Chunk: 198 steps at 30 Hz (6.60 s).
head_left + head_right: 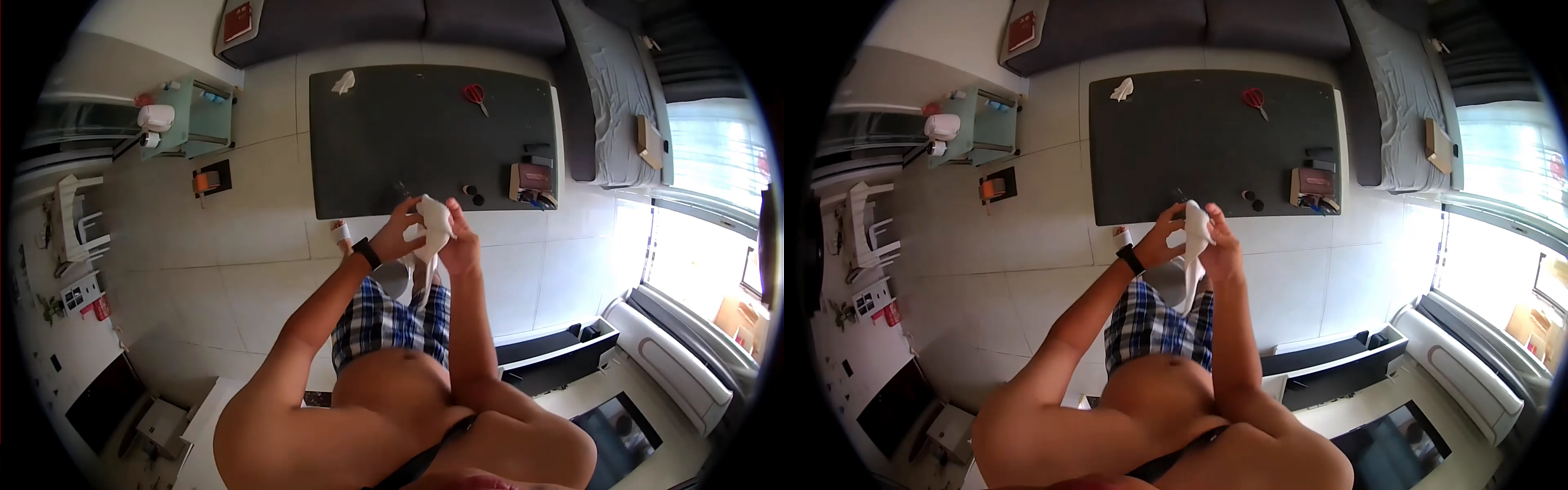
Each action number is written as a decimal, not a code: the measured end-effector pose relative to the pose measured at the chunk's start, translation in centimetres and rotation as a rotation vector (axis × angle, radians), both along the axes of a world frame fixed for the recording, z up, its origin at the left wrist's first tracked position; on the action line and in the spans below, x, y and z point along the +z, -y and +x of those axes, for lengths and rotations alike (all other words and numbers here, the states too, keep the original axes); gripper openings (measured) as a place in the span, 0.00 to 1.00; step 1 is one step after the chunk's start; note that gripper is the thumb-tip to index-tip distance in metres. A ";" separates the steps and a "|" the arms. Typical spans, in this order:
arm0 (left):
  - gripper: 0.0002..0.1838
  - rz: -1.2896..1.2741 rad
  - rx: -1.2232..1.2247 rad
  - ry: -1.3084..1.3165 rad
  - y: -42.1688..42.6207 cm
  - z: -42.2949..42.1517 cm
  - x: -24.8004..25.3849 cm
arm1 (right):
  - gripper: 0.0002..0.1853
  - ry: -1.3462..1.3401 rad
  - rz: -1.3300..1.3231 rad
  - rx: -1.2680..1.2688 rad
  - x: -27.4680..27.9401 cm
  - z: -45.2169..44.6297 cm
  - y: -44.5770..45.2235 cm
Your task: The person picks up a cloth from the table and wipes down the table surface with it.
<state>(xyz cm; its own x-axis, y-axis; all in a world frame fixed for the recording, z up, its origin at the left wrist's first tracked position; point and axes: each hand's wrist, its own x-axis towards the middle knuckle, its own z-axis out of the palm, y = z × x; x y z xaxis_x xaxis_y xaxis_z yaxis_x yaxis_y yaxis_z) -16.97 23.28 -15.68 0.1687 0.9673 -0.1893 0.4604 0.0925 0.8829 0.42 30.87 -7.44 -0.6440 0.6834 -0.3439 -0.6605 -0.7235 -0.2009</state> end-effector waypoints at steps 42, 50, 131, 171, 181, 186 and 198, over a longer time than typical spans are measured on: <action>0.24 0.219 -0.968 1.095 0.5 -7.1 37.3 | 0.19 -0.262 1.272 1.143 34.4 10.9 3.5; 0.15 0.501 -1.218 0.915 4.9 1.5 52.7 | 0.15 0.227 1.677 0.897 42.3 7.7 7.9; 0.06 0.893 -1.044 0.978 -4.3 22.7 50.4 | 0.17 1.316 2.513 -0.018 60.4 15.9 8.9; 0.32 -0.166 0.233 0.695 -8.9 -1.4 13.6 | 0.59 1.198 1.445 0.272 12.2 2.7 -3.6; 0.64 0.007 0.235 -0.081 -4.4 0.5 -12.1 | 0.23 1.397 1.097 0.561 -23.0 0.5 -5.6; 0.36 0.137 0.365 -0.075 -4.7 -1.8 -27.7 | 0.30 0.965 1.174 0.757 -36.5 -3.1 -7.0; 0.29 0.201 0.490 -0.605 -12.2 -9.1 -44.2 | 0.35 1.286 1.125 0.499 -43.4 -3.1 -10.2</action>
<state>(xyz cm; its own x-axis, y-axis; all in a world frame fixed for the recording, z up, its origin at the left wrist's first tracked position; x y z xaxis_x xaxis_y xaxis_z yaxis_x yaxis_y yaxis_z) -26.10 35.45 -59.90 -0.3602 0.9300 0.0734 0.8124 0.2740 0.5147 -2.66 41.12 -50.83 -0.5717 0.7641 -0.2987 0.5148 0.0506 -0.8558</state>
